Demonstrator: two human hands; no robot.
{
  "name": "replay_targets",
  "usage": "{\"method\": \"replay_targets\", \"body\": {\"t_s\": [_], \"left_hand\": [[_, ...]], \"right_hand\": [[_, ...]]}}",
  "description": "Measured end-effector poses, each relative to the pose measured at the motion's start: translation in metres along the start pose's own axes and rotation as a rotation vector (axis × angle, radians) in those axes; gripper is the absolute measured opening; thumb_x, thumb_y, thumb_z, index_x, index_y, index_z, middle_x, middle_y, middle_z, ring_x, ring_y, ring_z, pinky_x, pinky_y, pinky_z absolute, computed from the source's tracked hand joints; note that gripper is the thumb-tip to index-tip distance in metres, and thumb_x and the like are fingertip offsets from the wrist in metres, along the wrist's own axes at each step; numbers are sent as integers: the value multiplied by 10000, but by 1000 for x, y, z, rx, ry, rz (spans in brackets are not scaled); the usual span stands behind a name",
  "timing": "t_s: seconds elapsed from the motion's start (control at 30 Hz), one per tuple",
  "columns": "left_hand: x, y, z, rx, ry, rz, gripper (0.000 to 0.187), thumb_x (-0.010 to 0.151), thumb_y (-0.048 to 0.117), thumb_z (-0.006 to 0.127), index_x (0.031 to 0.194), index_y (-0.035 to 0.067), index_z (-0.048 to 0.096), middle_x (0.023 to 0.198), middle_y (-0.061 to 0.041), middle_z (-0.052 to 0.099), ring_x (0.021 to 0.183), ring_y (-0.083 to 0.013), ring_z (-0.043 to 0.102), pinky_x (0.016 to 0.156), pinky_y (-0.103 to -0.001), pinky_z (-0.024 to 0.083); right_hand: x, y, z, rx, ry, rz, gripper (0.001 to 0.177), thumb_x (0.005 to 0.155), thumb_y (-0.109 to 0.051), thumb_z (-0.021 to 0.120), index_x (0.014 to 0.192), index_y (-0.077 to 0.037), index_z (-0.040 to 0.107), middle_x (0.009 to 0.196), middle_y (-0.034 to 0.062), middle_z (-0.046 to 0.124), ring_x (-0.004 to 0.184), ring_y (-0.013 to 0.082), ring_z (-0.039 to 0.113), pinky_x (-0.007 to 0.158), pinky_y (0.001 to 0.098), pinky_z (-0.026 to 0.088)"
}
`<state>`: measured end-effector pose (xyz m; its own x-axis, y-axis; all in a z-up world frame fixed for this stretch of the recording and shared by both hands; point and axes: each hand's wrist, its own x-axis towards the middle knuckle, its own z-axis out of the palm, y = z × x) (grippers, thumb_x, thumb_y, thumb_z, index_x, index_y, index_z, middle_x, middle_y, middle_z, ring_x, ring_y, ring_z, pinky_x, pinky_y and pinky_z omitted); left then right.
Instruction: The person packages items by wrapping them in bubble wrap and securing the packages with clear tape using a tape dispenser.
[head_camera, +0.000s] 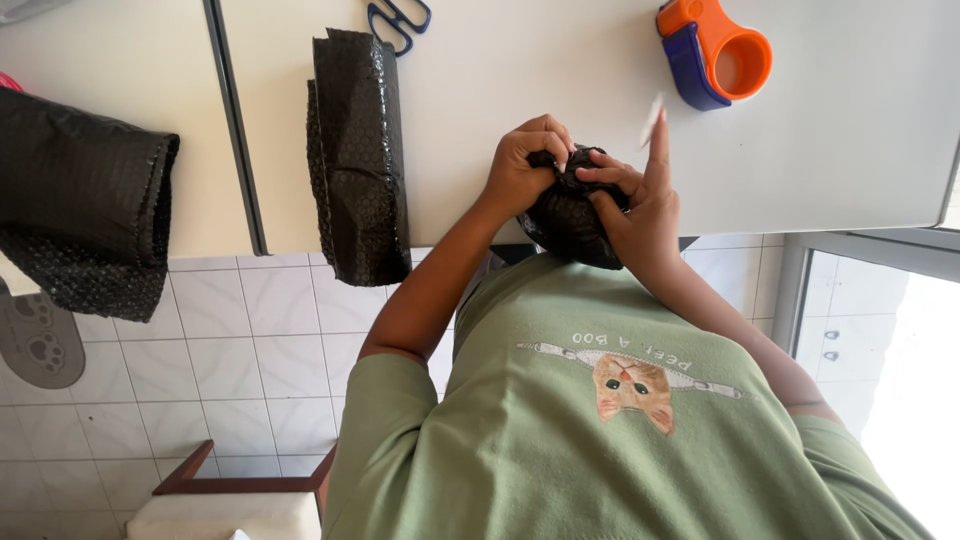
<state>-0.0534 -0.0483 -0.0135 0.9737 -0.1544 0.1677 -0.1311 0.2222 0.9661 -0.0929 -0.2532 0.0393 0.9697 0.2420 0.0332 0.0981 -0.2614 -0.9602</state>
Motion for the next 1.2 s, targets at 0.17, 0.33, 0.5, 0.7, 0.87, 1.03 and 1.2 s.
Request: {"method": "replay_targets", "body": {"t_s": [0.17, 0.33, 0.5, 0.7, 0.87, 1.03, 1.2], "left_hand": [[5, -2, 22, 21, 189, 97, 271, 649, -224, 572, 715, 39, 573, 929, -35, 615, 955, -173, 634, 865, -288, 520], [10, -10, 35, 34, 296, 133, 270, 656, -228, 580, 720, 34, 558, 982, -49, 657, 937, -188, 645, 847, -284, 518], [21, 8, 33, 37, 300, 167, 286, 681, -180, 648, 682, 64, 498, 1229, -114, 689, 1136, -217, 683, 914, -323, 527], [15, -9, 17, 309, 140, 374, 263, 739, -106, 635, 671, 122, 523, 814, 55, 719, 1025, -214, 719, 986, -352, 462], [0, 14, 1, 433, -81, 462, 183, 778, -17, 696, 842, 122, 598, 1039, -1, 688, 1202, -250, 606, 1028, -425, 419], [-33, -6, 0, 599, -199, 517, 425, 791, 355, 888, 1037, 133, 620, 1269, -37, 615, 1356, -295, 468, 1070, -491, 339], [-41, -14, 18, 655, -78, 534, 406, 768, 298, 930, 995, 161, 621, 1216, 7, 634, 1340, -276, 498, 1046, -464, 350]], "right_hand": [[24, -57, -21, -215, -132, -67, 1226, 836, 42, 824, 1638, -47, -98, 1420, 228, 636, 1348, 344, 632, 1133, 436, 520], [23, -60, -11, -506, -76, 26, 1272, 697, -60, 909, 1621, -28, 36, 1308, 255, 624, 1193, 415, 624, 987, 478, 523], [7, -50, 2, -722, 40, -108, 1016, 864, -18, 790, 1668, -34, 169, 1401, 112, 675, 1201, 279, 663, 1069, 423, 377], [7, 0, -18, -861, 69, -375, 875, 968, -110, 815, 1634, -41, 251, 1361, 84, 709, 1197, 285, 690, 1100, 465, 353], [8, 10, -35, -841, 7, -503, 825, 1008, -93, 787, 1636, -56, 254, 1339, 60, 732, 1233, 263, 715, 1238, 511, 255], [4, 12, -48, -741, -32, -491, 766, 1009, -105, 773, 1622, -61, 316, 1326, 50, 731, 1246, 266, 712, 1234, 520, 259], [-25, 36, -111, -692, 456, -342, 274, 880, -151, 915, 1136, -205, 834, 1402, -50, 379, 1260, 58, 402, 900, 314, 402]]}}
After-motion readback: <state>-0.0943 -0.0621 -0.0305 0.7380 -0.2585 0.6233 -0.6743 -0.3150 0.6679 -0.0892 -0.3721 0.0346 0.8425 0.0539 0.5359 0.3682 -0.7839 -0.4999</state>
